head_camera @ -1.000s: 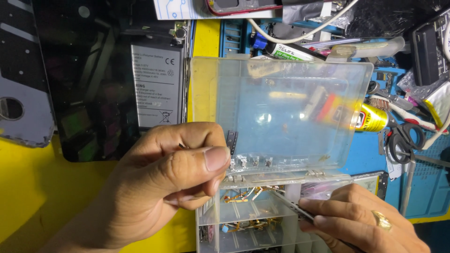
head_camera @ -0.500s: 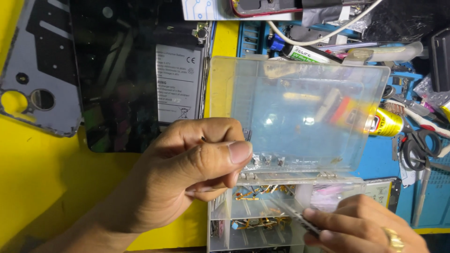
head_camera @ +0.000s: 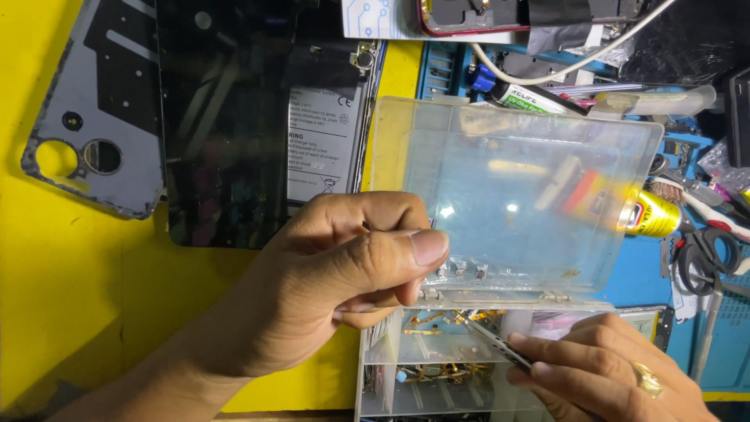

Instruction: Assembling internal components and battery into a mobile phone chassis using tweezers.

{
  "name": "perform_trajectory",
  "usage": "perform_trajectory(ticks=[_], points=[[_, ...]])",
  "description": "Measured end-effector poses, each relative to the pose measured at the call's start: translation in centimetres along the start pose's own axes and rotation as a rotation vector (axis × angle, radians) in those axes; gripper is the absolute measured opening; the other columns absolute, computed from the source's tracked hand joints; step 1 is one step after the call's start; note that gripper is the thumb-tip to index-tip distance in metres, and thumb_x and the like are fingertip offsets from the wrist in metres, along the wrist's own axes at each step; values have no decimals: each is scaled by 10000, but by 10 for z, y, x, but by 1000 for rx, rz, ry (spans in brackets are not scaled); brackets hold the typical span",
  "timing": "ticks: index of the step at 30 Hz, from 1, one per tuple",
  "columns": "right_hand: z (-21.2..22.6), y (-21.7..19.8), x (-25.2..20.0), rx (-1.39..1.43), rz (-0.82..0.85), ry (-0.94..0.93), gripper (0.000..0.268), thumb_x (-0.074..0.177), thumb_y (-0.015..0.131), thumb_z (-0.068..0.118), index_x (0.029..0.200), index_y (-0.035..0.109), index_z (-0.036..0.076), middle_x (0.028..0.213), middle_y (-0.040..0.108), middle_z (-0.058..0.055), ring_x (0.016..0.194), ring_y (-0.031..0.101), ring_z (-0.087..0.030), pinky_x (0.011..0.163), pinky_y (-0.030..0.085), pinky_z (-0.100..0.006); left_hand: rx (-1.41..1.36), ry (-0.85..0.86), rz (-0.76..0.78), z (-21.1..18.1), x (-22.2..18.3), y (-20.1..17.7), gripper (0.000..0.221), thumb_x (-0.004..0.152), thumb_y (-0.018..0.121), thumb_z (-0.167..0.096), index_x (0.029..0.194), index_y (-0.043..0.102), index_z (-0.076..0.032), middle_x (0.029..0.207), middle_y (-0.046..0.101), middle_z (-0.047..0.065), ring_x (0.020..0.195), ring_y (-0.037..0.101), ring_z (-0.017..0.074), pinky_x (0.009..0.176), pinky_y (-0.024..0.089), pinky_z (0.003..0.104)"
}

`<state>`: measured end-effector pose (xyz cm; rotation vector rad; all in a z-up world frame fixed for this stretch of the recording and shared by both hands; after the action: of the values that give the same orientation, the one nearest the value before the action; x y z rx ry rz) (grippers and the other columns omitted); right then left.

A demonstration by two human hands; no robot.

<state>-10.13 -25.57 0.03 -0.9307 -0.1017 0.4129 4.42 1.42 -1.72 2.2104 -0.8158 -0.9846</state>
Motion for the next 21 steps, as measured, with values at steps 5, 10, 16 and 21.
perform_trajectory(ticks=[5,10,16,21], points=[[-4,6,-3,63,-100,-75,413,732,888,272,1077,675,193,1123,831,31,731,793,-53,676,601,-207,23,4,-2,-1,-1,1,252,900,642,-252,735,586,-69,691,572,30,521,338,48,444,203,225],[9,15,12,53,8,-90,229,825,790,281,1045,746,239,1125,819,56,653,695,-94,677,536,-282,2,14,4,0,0,1,250,906,644,-235,735,584,-62,694,562,26,525,336,50,442,201,217],[-20,12,-6,25,76,-101,308,816,813,287,1107,729,233,1182,817,49,700,717,-126,670,540,-303,14,12,1,-2,-1,0,265,912,641,-237,729,586,-53,661,533,18,518,333,52,445,205,229],[-6,2,-1,69,-93,-9,416,702,881,257,1059,692,157,1121,832,-14,818,830,-92,729,645,-222,16,14,13,-1,0,0,257,920,638,-229,741,589,-51,677,549,33,525,340,57,450,211,228]])
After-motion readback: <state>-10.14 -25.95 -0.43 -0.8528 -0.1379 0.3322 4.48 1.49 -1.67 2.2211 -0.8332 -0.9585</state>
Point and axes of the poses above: each hand's wrist, its own x-axis towards the middle knuckle, its own y-axis out of the palm, z = x × y, the point moved 1 cm from there along x, towards the middle knuckle
